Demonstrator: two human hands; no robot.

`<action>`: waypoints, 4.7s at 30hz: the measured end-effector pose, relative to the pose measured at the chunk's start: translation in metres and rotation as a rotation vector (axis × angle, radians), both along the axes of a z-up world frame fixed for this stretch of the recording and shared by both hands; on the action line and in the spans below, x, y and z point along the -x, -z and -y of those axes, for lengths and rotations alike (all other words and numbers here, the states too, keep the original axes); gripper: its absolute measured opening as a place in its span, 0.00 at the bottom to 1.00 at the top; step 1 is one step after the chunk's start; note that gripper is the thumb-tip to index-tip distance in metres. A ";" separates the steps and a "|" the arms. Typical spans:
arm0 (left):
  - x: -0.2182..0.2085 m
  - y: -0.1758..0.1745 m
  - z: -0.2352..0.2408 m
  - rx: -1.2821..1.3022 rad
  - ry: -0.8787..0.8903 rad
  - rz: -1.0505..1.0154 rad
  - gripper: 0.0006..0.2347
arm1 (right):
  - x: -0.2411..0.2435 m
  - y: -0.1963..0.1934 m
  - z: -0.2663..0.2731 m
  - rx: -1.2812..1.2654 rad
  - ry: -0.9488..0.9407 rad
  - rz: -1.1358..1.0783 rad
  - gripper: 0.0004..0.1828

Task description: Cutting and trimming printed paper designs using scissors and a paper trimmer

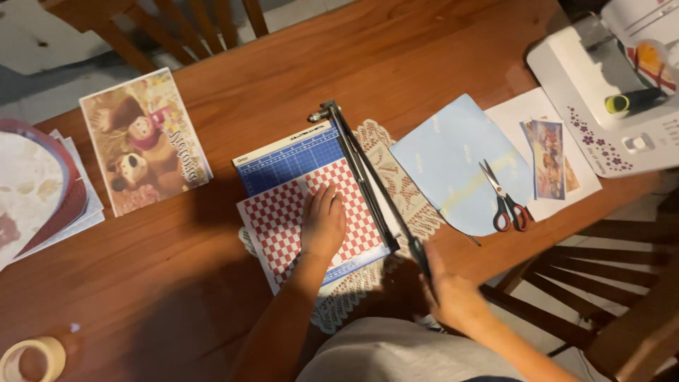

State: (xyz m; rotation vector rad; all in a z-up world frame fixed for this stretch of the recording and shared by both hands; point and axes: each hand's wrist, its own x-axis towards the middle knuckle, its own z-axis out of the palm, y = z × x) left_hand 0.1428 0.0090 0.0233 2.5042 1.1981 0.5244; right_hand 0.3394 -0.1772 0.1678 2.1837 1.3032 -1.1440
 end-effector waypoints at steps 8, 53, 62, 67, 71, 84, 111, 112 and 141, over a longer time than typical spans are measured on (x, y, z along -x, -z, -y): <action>-0.003 -0.025 0.001 -0.280 -0.003 0.103 0.11 | 0.013 0.107 0.042 -0.367 0.382 -0.226 0.33; -0.009 0.024 -0.012 -0.505 -0.020 0.138 0.11 | -0.028 0.108 -0.064 -0.677 0.505 -0.032 0.10; -0.011 0.050 -0.014 -0.616 -0.104 0.159 0.12 | -0.050 0.207 -0.036 -0.625 0.519 0.061 0.08; -0.009 0.046 -0.014 -0.532 -0.059 0.188 0.12 | -0.041 0.108 0.041 -0.461 0.427 0.044 0.17; -0.008 0.060 -0.015 -0.498 -0.060 0.144 0.13 | -0.072 0.132 0.138 -0.024 0.280 0.221 0.19; -0.009 0.039 -0.008 -0.378 -0.080 0.039 0.15 | -0.020 0.017 -0.012 -1.221 0.405 -0.339 0.39; 0.089 -0.020 0.004 -0.249 -0.533 0.145 0.12 | -0.031 0.149 -0.131 -0.370 0.730 -0.253 0.38; 0.103 -0.007 0.007 -0.143 -0.681 0.284 0.11 | -0.029 0.157 -0.133 -0.376 0.802 -0.250 0.34; 0.062 -0.017 -0.001 -0.180 -0.447 0.347 0.13 | -0.071 0.100 -0.117 -0.897 1.047 -0.528 0.07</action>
